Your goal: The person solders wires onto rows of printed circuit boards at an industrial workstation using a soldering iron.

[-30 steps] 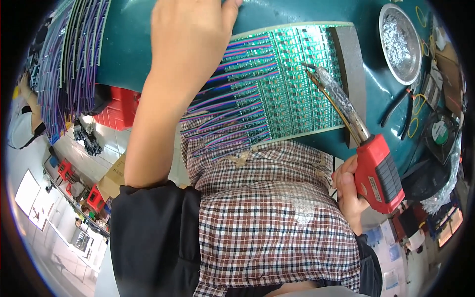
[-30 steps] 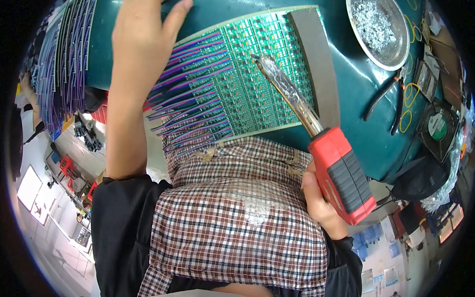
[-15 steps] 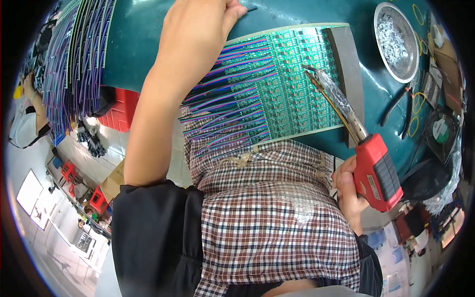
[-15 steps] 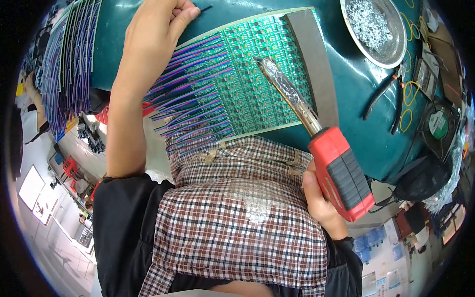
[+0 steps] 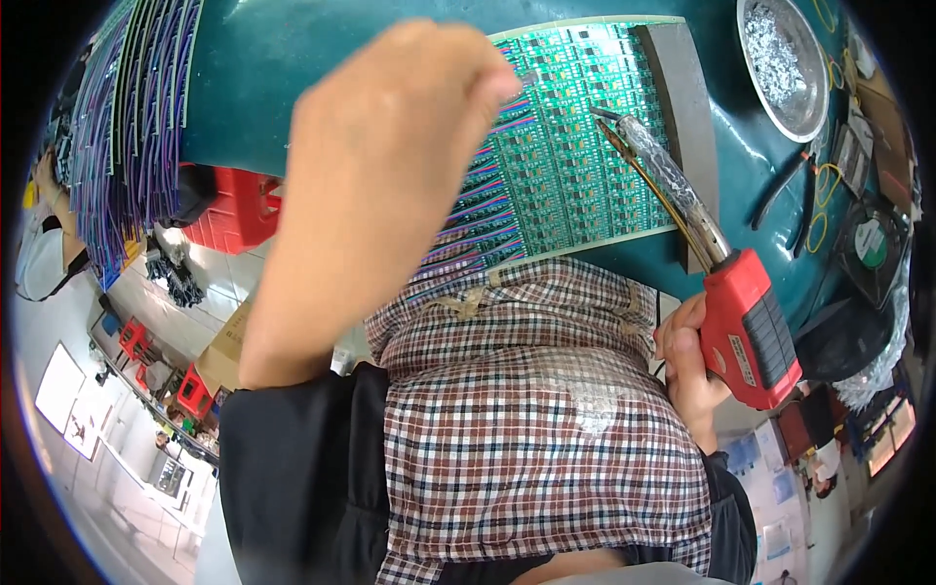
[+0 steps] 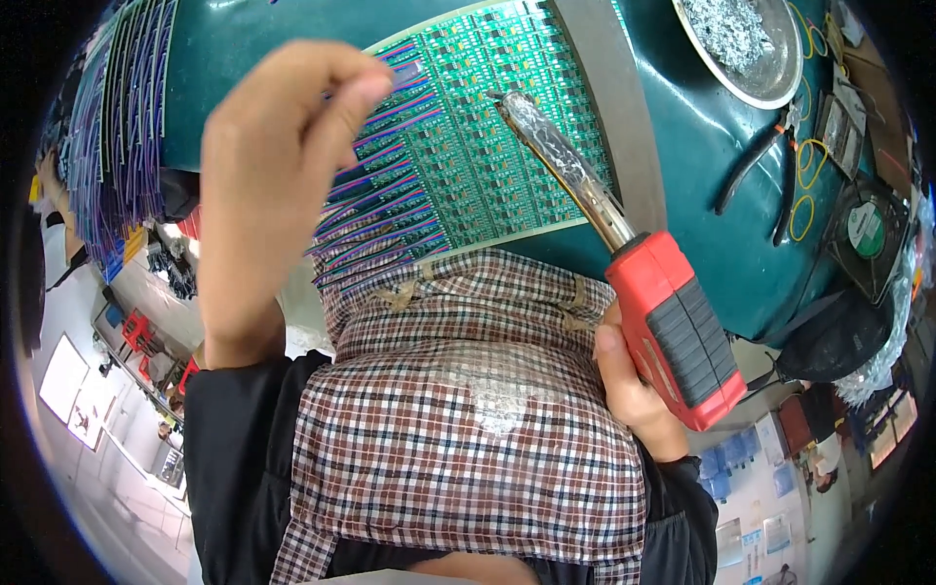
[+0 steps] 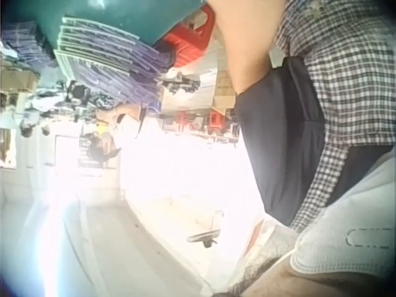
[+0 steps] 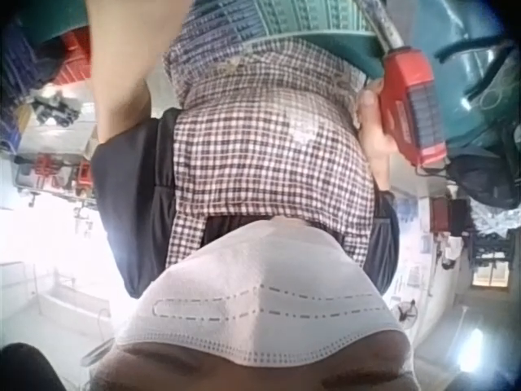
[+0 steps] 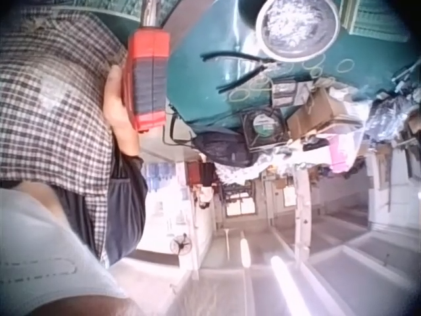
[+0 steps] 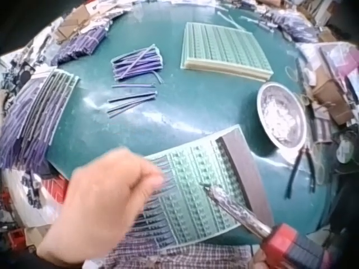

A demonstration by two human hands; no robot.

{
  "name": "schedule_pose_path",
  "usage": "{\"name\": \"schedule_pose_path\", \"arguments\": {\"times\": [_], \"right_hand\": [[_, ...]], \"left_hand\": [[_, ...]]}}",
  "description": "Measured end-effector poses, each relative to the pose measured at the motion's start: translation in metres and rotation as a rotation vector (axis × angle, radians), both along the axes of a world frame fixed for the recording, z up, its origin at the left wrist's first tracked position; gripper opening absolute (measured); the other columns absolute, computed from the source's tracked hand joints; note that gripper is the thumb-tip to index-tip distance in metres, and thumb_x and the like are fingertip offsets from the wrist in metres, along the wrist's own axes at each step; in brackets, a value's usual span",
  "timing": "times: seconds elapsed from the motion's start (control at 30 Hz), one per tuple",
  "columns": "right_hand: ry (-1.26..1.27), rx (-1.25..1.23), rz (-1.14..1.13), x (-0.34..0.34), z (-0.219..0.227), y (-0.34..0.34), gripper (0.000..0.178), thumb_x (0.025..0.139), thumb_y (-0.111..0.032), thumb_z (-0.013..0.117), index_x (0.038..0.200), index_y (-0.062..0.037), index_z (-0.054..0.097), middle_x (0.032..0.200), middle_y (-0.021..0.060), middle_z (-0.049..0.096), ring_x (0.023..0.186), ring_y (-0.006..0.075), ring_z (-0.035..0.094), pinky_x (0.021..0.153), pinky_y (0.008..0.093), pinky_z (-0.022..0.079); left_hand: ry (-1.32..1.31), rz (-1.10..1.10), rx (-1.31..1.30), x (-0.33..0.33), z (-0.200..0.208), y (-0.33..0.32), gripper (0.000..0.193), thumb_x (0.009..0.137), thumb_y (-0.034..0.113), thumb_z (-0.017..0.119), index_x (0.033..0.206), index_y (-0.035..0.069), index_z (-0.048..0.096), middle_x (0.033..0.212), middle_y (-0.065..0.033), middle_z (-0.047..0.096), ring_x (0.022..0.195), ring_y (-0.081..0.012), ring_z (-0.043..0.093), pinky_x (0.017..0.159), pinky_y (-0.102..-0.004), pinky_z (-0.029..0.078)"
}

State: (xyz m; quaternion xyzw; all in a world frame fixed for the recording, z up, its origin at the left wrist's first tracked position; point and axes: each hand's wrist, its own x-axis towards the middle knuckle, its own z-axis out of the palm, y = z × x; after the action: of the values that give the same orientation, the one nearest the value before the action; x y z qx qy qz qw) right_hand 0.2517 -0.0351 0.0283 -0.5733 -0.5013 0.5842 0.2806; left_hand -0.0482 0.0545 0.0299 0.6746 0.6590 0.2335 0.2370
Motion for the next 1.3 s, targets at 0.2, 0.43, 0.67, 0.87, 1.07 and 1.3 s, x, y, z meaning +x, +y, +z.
{"name": "schedule_pose_path", "arguments": {"times": [0.2, 0.43, 0.67, 0.87, 1.07, 1.3], "right_hand": [[-0.050, 0.027, 0.035, -0.003, 0.001, 0.001, 0.014, 0.092, -0.006, 0.063, 0.097, -0.0009, 0.051, 0.072, 0.0055, 0.048, 0.051, 0.0099, 0.041, 0.051, 0.0268, 0.040], [-0.124, 0.020, 0.069, 0.001, 0.001, -0.002, 0.024, 0.091, -0.004, 0.065, 0.111, 0.0047, 0.056, 0.073, 0.0050, 0.052, 0.053, 0.0107, 0.045, 0.052, 0.0262, 0.040], [-0.140, 0.024, 0.118, -0.002, 0.000, 0.000, 0.023, 0.089, 0.000, 0.064, 0.111, 0.0047, 0.057, 0.076, 0.0058, 0.054, 0.057, 0.0106, 0.048, 0.052, 0.0258, 0.040], [-0.109, 0.040, 0.158, -0.005, 0.001, 0.010, 0.013, 0.089, 0.002, 0.062, 0.101, 0.0048, 0.056, 0.075, 0.0065, 0.052, 0.056, 0.0105, 0.046, 0.050, 0.0253, 0.040], [-0.080, 0.002, 0.102, -0.008, 0.001, 0.008, 0.014, 0.090, 0.003, 0.060, 0.103, 0.0046, 0.055, 0.075, 0.0075, 0.052, 0.055, 0.0107, 0.046, 0.049, 0.0250, 0.040], [-0.086, 0.006, 0.076, -0.006, 0.004, 0.008, 0.015, 0.089, 0.000, 0.062, 0.101, 0.0032, 0.054, 0.074, 0.0076, 0.051, 0.056, 0.0120, 0.046, 0.052, 0.0266, 0.042]], "left_hand": [[0.033, 0.037, -0.075, 0.017, -0.016, -0.021, 0.015, 0.089, 0.014, 0.074, 0.086, 0.003, 0.064, 0.078, -0.0076, 0.060, 0.069, -0.0210, 0.060, 0.064, -0.0332, 0.048], [0.075, 0.087, -0.042, 0.021, -0.028, -0.020, 0.020, 0.088, 0.018, 0.076, 0.081, 0.003, 0.064, 0.074, -0.0064, 0.057, 0.067, -0.0202, 0.058, 0.062, -0.0341, 0.046], [0.056, 0.131, -0.037, 0.023, -0.030, -0.021, 0.020, 0.088, 0.019, 0.076, 0.080, 0.004, 0.064, 0.073, -0.0059, 0.059, 0.067, -0.0188, 0.059, 0.062, -0.0339, 0.047], [0.070, 0.134, -0.026, 0.024, -0.030, -0.020, 0.020, 0.088, 0.018, 0.076, 0.079, 0.004, 0.064, 0.073, -0.0056, 0.059, 0.066, -0.0180, 0.060, 0.062, -0.0336, 0.048], [0.076, 0.141, -0.016, 0.024, -0.032, -0.021, 0.020, 0.087, 0.017, 0.076, 0.078, 0.004, 0.064, 0.073, -0.0054, 0.060, 0.065, -0.0182, 0.060, 0.062, -0.0340, 0.048], [0.084, 0.140, -0.011, 0.025, -0.033, -0.021, 0.020, 0.087, 0.017, 0.076, 0.078, 0.004, 0.064, 0.072, -0.0049, 0.059, 0.065, -0.0181, 0.060, 0.062, -0.0345, 0.048]]}}
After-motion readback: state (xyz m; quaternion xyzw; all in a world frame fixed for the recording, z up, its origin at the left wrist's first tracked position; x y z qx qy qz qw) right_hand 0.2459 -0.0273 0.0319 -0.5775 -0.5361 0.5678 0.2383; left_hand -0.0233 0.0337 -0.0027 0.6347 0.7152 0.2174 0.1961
